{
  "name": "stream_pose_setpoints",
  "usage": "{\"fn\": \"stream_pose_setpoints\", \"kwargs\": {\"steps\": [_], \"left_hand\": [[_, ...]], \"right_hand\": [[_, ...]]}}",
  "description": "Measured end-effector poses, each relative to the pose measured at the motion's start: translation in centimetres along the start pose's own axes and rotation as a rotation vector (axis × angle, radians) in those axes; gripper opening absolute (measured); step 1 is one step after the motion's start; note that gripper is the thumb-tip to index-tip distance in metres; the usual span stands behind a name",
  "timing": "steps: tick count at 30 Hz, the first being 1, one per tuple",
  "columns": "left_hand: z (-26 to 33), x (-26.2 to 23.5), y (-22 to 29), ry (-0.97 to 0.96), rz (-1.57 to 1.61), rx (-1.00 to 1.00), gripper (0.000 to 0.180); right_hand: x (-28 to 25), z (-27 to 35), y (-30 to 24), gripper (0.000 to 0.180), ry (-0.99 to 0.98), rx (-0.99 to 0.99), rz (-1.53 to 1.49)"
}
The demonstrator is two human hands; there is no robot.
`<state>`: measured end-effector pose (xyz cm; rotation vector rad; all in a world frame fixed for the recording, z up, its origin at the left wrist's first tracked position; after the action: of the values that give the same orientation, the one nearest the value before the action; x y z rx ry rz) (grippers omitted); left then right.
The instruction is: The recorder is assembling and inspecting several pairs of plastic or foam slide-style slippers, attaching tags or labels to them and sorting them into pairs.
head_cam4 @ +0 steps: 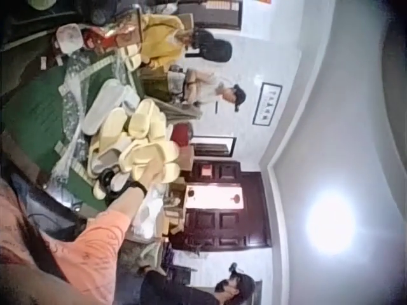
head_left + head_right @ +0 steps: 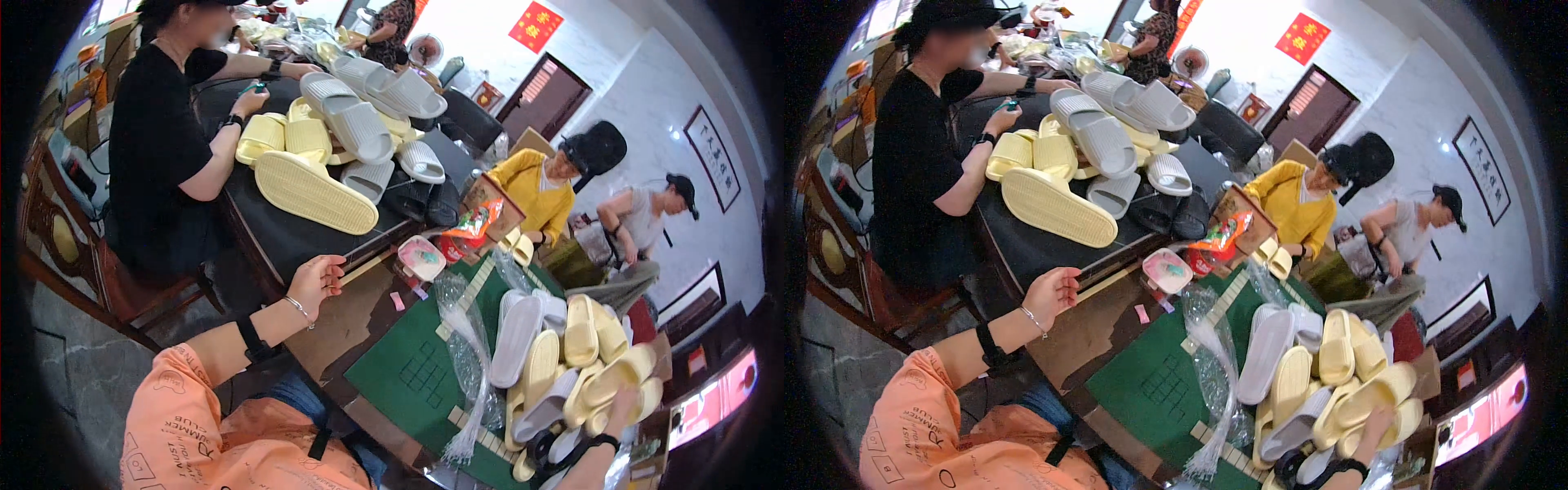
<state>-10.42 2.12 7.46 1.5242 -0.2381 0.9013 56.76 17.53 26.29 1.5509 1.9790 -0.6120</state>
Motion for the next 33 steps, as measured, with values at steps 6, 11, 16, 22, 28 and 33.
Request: {"fn": "stream_pose_setpoints", "kwargs": {"steps": [6,11,16,22,28,33], "left_hand": [[-3.4,1.2,4.0,-0.114,-0.026,0.084,0.023],[-9.2,4.2,7.0,0.032,-0.003,0.201,0.024],[-10.5,3.5,5.0,0.224,-0.767,0.646,0.048],[-9.2,0.5,10.4,0.112,-2.058,0.696,0.037],[-4.7,2.8,7.9,0.053,-2.387,0.746,0.013],[-2.1,-1.0,6.5,-0.084,-2.203,0.675,0.017]], "right_hand": [[1.5,3.3,2.0,0.035,-0.069,0.082,-0.117],[2.3,6.5,1.5,0.034,-0.158,0.162,-0.205],[2.4,8.8,-0.8,0.032,-0.241,0.255,-0.274],[-1.2,14.6,-9.0,0.028,-0.401,0.276,-0.154],[-2.1,15.8,-17.2,0.026,-0.544,0.209,-0.110],[-2.2,15.1,-21.6,0.023,-0.567,0.129,-0.245]]}}
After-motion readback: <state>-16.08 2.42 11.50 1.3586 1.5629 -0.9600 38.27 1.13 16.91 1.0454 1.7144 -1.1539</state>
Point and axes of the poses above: each hand's wrist, its own z-axis away from the middle knuckle, its own x-axis out of the palm, y = z × x, the point moved 3 cm from there along -z, towards the middle knuckle, and after that the axes turned 9 degrees about -y, right-handed, at the moved point
